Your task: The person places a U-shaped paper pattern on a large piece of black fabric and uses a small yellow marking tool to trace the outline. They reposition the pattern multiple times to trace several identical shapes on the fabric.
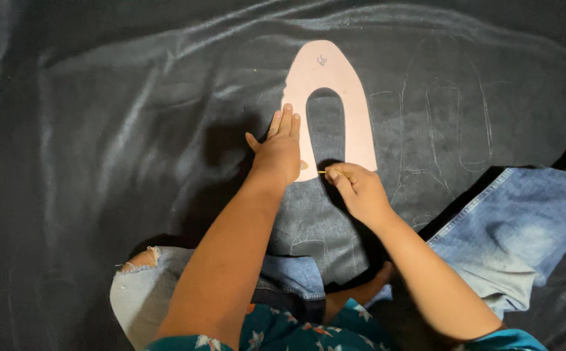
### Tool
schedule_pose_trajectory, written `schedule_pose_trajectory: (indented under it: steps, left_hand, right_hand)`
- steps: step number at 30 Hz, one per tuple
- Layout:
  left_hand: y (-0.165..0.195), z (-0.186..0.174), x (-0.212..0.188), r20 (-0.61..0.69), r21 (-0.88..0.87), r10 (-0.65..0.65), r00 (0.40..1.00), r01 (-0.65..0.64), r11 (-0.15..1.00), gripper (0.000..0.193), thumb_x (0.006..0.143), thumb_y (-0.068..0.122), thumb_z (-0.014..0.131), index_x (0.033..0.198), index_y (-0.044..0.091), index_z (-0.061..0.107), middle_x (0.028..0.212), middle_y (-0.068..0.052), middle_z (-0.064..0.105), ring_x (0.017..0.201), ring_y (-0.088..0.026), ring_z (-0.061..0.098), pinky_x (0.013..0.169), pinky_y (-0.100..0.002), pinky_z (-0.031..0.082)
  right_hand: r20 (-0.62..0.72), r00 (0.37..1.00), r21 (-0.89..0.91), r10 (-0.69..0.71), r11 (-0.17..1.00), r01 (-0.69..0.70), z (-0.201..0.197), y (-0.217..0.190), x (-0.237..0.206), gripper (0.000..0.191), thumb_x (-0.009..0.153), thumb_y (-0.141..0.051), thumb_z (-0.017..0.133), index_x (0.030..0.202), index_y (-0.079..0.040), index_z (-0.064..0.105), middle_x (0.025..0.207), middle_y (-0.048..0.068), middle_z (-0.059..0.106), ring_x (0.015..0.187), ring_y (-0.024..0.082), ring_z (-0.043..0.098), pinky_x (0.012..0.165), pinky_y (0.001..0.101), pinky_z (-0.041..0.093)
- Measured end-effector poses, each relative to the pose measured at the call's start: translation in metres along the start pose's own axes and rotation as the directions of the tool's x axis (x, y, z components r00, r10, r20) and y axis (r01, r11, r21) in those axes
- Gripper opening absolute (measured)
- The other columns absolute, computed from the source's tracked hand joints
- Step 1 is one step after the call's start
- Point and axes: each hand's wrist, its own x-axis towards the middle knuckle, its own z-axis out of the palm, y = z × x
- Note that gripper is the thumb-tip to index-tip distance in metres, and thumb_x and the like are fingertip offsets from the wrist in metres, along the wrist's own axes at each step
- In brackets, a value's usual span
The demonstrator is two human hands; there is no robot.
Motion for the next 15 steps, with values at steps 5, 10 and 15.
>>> schedule_pose_trajectory:
  steps: [5,10,15]
  left_hand:
    - [0.0,0.001,0.002,-0.018,0.005,-0.003,1.0,0.003,1.0,0.102,0.089,0.026,0.076,0.163,0.017,0.007,0.172,0.002,-0.011,0.159,-0.017,-0.004,0.119,-0.075,0.006]
    - [0.0,0.002,0.003,-0.02,-0.001,-0.009,1.0,0.009,1.0,0.101,0.089,0.024,0.076,0.163,0.017,0.007,0.172,0.003,-0.011,0.158,-0.017,-0.003,0.118,-0.075,0.006]
    - [-0.002,0.002,0.0,-0.036,-0.012,0.004,0.999,-0.005,1.0,0.102,0.089,0.025,0.077,0.164,0.016,0.008,0.172,0.002,-0.01,0.158,-0.017,-0.002,0.118,-0.075,0.006]
  right_hand:
    - [-0.015,0.992,-0.133,-0.125,0.984,0.122,0.002,0.003,-0.003,0.024,0.1,-0.019,0.06,0.107,-0.001,0.074,0.097,0.014,0.076,0.089,0.026,0.074,0.08,0.0337,0.056]
    - [-0.038,0.988,-0.128,-0.148,0.982,0.142,0.003,0.003,-0.003,0.023,0.101,-0.021,0.06,0.106,-0.002,0.073,0.096,0.014,0.076,0.088,0.027,0.074,0.08,0.0341,0.056]
    - [-0.09,0.984,-0.095,-0.152,0.985,0.143,0.009,-0.006,0.048,0.021,0.103,-0.019,0.059,0.104,-0.002,0.071,0.091,0.014,0.073,0.084,0.025,0.072,0.079,0.034,0.056]
